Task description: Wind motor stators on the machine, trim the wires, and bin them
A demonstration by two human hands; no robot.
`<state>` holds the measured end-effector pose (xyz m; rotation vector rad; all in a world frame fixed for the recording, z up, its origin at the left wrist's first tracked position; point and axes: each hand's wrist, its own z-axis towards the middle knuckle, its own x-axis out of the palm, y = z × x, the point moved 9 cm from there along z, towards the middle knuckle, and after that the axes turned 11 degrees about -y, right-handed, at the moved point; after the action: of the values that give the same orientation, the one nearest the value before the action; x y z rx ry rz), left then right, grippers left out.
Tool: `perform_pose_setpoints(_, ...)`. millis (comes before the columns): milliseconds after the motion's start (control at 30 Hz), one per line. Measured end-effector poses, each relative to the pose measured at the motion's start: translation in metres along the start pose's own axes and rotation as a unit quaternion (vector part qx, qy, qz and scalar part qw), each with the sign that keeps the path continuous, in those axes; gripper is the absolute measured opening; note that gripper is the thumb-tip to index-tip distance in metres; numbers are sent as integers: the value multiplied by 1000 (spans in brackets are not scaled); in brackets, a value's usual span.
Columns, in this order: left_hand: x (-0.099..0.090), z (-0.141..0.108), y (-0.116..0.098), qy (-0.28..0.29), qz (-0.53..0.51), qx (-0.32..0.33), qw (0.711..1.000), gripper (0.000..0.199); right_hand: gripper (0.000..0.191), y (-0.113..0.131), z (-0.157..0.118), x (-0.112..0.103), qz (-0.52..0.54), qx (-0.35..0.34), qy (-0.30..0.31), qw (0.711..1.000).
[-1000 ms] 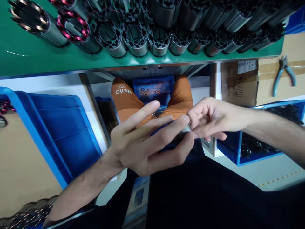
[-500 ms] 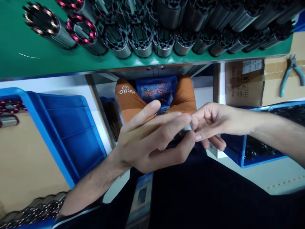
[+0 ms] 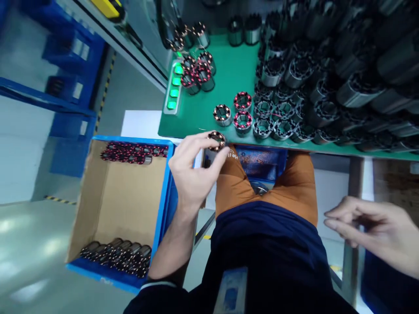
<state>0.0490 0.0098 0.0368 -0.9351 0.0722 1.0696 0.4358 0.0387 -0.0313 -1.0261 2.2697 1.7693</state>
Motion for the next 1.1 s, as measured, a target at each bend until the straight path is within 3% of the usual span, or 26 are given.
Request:
perform_pose_setpoints(100, 15, 17, 29, -5, 11, 4, 1000, 12, 44, -3, -5, 39, 61, 29, 84, 994)
perform_pose_setpoints(267, 42, 30, 41, 11, 26, 9, 1000, 14, 40, -25, -12, 57, 59, 60, 120, 989)
perform_pose_setpoints(367, 36, 40, 39, 12, 3, 23, 1000, 24, 46, -42, -18, 56, 47, 76, 126, 988)
perform_pose_setpoints(467, 17, 63, 49, -38, 47, 31, 998, 32, 55, -48, -22, 57, 27, 79, 119, 989)
perform_pose_setpoints(567, 20, 92, 60, -40, 150, 65, 986, 27, 56, -38, -24, 64, 8, 62, 134, 989)
perform_pose_setpoints(767, 73, 128, 79, 75, 254, 68, 962, 32, 67, 15, -24, 86, 2, 5, 176, 984)
perform_pose_setpoints(833, 75, 133, 71, 79, 257, 77, 960, 25, 64, 25, -25, 85, -16, -25, 170, 985)
perform_pose_setpoints(933, 51, 135, 34, 29, 211, 94, 972, 17, 61, 24, -24, 79, -27, -36, 162, 986)
perform_pose_setpoints(1033, 18, 119, -28, 5, 34, 93, 995, 21, 54, 22, -20, 69, -15, -29, 150, 988)
perform_pose_setpoints(1100, 5, 97, -66, 34, -112, 59, 991, 41, 45, 33, -14, 60, 25, -43, 103, 993)
